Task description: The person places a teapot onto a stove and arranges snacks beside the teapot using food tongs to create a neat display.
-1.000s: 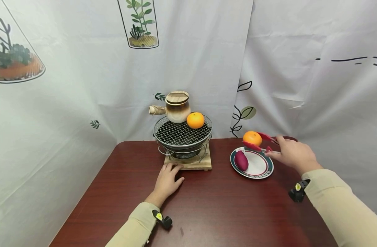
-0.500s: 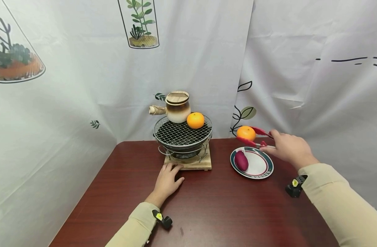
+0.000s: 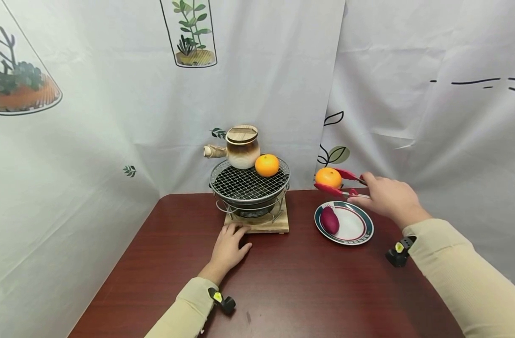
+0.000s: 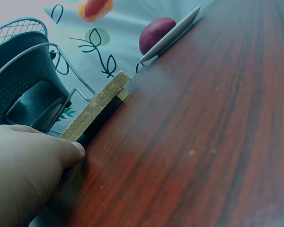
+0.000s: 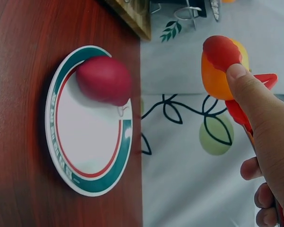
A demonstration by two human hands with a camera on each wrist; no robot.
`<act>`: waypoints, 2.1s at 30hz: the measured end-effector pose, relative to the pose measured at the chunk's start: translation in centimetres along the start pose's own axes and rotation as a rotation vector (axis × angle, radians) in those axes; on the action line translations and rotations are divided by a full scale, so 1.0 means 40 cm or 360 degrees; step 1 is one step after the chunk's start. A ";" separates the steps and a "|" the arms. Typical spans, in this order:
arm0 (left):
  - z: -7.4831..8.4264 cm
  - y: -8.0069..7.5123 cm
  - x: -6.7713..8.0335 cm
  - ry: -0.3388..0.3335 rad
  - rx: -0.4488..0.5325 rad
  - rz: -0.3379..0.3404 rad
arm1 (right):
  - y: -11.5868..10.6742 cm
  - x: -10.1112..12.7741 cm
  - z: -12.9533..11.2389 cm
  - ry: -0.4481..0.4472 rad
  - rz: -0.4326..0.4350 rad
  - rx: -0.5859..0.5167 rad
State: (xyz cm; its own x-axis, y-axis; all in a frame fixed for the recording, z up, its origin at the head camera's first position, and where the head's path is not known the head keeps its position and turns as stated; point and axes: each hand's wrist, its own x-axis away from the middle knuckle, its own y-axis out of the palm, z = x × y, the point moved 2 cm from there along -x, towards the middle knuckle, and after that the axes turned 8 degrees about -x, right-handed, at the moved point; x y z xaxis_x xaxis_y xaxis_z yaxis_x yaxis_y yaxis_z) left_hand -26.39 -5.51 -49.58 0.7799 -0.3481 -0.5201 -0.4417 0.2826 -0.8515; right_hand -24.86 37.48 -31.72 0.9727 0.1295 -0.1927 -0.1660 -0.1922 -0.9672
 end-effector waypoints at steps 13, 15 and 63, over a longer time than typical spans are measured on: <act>-0.001 -0.004 0.002 0.0015 -0.0010 0.0026 | -0.032 -0.010 -0.082 -0.0101 0.0047 0.0026; -0.002 -0.004 0.002 0.0016 -0.0012 0.0026 | -0.035 -0.009 -0.095 -0.0117 0.0070 0.0029; 0.004 -0.007 0.002 0.0014 -0.0002 0.0028 | -0.017 -0.063 -0.279 -0.0367 0.0075 -0.0039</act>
State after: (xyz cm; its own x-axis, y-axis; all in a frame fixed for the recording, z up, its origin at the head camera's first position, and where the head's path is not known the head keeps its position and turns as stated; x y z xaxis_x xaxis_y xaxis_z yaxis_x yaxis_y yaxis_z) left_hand -26.13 -5.46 -49.38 0.7680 -0.3510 -0.5357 -0.4561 0.2875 -0.8422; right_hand -25.40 26.43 -28.73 0.9006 0.3382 -0.2728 -0.2035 -0.2266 -0.9525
